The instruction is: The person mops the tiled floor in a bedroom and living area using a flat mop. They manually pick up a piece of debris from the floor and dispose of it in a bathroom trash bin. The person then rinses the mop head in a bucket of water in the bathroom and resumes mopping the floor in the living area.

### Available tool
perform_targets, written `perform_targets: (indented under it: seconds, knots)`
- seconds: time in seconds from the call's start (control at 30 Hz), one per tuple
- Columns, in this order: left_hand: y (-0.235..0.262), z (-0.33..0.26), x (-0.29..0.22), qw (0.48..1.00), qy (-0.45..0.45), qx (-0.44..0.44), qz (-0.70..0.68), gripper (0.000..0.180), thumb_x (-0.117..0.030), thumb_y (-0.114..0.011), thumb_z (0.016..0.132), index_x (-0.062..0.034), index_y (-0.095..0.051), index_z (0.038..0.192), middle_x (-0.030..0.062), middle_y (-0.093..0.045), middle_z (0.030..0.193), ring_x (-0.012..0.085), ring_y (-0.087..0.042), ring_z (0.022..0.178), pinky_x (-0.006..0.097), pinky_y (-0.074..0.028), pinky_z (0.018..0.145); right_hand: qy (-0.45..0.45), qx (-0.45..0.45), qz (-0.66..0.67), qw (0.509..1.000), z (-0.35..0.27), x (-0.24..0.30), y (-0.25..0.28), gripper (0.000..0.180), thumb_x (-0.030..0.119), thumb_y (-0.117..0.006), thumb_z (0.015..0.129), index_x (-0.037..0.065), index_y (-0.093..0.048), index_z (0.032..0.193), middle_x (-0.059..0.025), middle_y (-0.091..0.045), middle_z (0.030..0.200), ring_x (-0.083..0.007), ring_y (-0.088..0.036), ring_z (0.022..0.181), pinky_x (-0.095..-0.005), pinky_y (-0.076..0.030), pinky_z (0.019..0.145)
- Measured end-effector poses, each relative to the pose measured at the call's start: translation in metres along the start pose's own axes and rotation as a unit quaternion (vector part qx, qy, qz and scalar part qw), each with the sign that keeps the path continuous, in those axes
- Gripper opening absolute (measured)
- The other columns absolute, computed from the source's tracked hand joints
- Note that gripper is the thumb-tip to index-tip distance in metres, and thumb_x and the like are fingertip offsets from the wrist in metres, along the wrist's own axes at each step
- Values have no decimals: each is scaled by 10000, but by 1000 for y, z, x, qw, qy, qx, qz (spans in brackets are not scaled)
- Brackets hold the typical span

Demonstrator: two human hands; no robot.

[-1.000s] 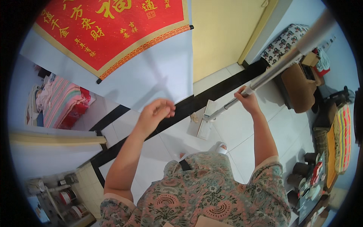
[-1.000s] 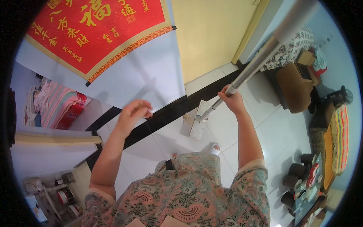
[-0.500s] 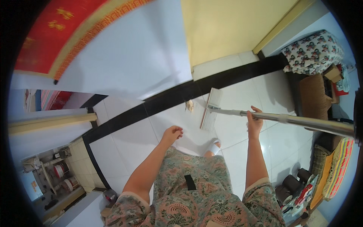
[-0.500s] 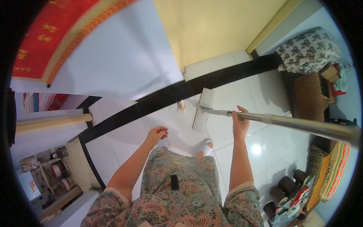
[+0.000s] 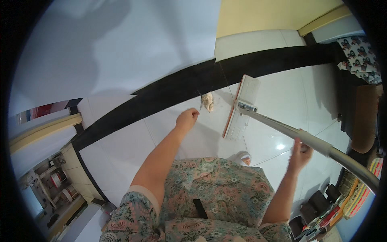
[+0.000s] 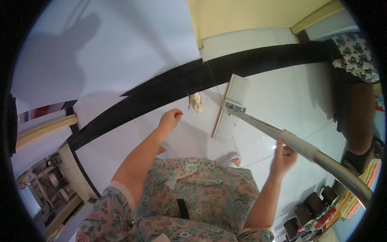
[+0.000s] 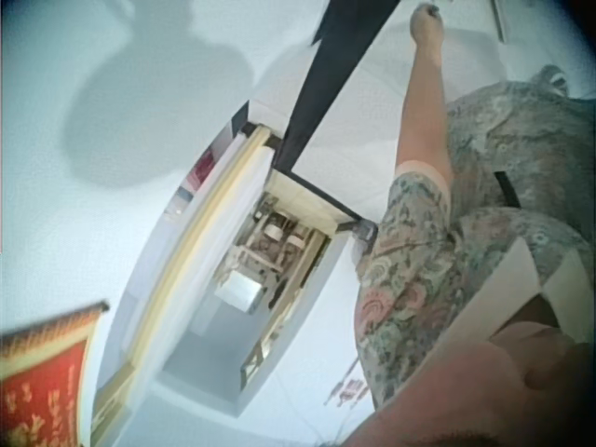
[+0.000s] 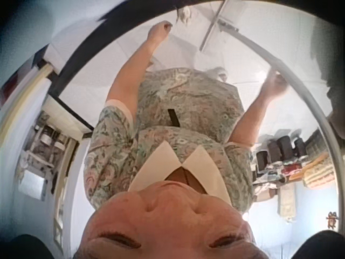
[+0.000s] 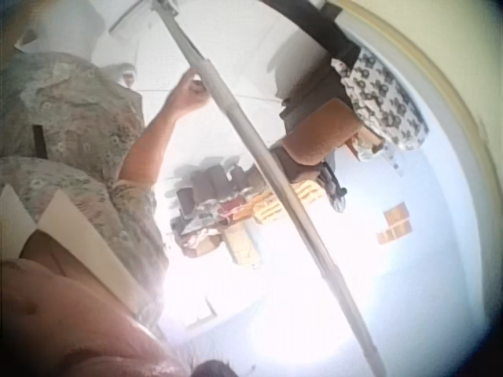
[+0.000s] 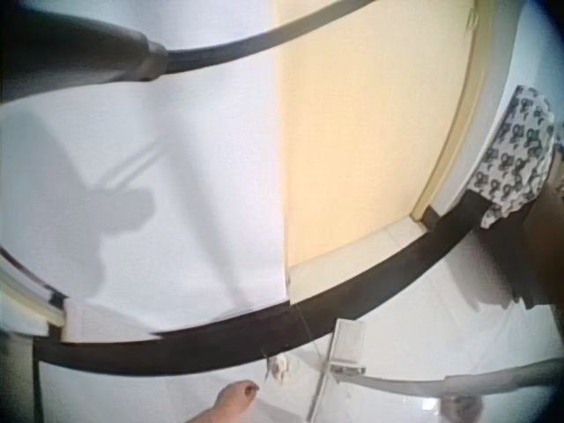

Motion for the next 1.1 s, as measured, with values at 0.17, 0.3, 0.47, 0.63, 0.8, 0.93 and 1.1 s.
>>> perform_targets:
  seconds: [0.17, 0.3, 0.47, 0.63, 0.8, 0.93, 1.1]
  knots:
    - [-33, 96, 18, 984, -87, -96, 123, 271, -231, -610, 781, -105, -600, 1020, 67, -551, 923, 252, -527, 910, 354, -431, 784, 76, 29, -13, 997, 16, -12, -43, 271, 48, -615, 774, 27, -510, 1022, -88, -588, 949, -108, -511, 851, -238, -433, 742]
    - [-80, 144, 21, 949, -150, -71, 269, 330, -316, -656, 727, -149, -621, 1011, 51, -502, 1027, 253, -445, 1015, 390, -342, 886, 123, -24, 4, 992, 18, -45, -40, 253, 100, -609, 779, 59, -498, 1003, -101, -592, 938, -123, -530, 858, -251, -446, 734]
    - [-81, 154, 18, 960, -177, 1, 217, 246, -282, -662, 735, -109, -634, 908, 38, -559, 862, 184, -507, 868, 348, -384, 821, 138, -26, -18, 990, 14, -44, -35, 264, 136, -597, 786, 63, -497, 1019, -91, -597, 928, -108, -537, 818, -231, -441, 648]
    - [-49, 157, 53, 990, -68, 57, -106, 178, -153, -653, 754, -50, -532, 835, 28, -551, 694, 96, -517, 640, 248, -421, 570, 143, 41, -57, 987, 15, -33, -72, 219, 167, -618, 777, 56, -551, 953, -67, -602, 946, -90, -522, 803, -211, -422, 663]
    - [-54, 152, 96, 979, 24, 76, -190, 156, -102, -621, 781, -65, -492, 861, 30, -540, 757, 103, -531, 684, 255, -449, 601, 196, 63, -14, 978, 12, -30, -83, 263, 160, -646, 755, 52, -541, 970, -68, -604, 958, -89, -530, 736, -203, -431, 634]
    - [-47, 148, 99, 946, 22, 89, -312, 62, -15, -504, 850, -72, -484, 867, 33, -554, 806, 110, -567, 749, 238, -473, 672, 241, 57, -50, 968, 9, -29, -81, 275, 165, -639, 763, 70, -523, 993, -63, -602, 967, -94, -539, 735, -198, -434, 622]
    - [-44, 147, 67, 885, 0, 105, -453, 201, -43, -463, 876, -61, -517, 1069, 44, -557, 984, 128, -555, 875, 266, -461, 812, 167, 54, -73, 982, 23, -49, -63, 266, 182, -616, 780, 87, -526, 1011, -68, -594, 992, -99, -544, 816, -197, -441, 634]
Point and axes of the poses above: each hand's wrist, its own z-axis towards the middle knuckle, its own y-axis out of the back of the hand, x = y × z, the point moved 9 cm from there along z, towards the middle knuckle
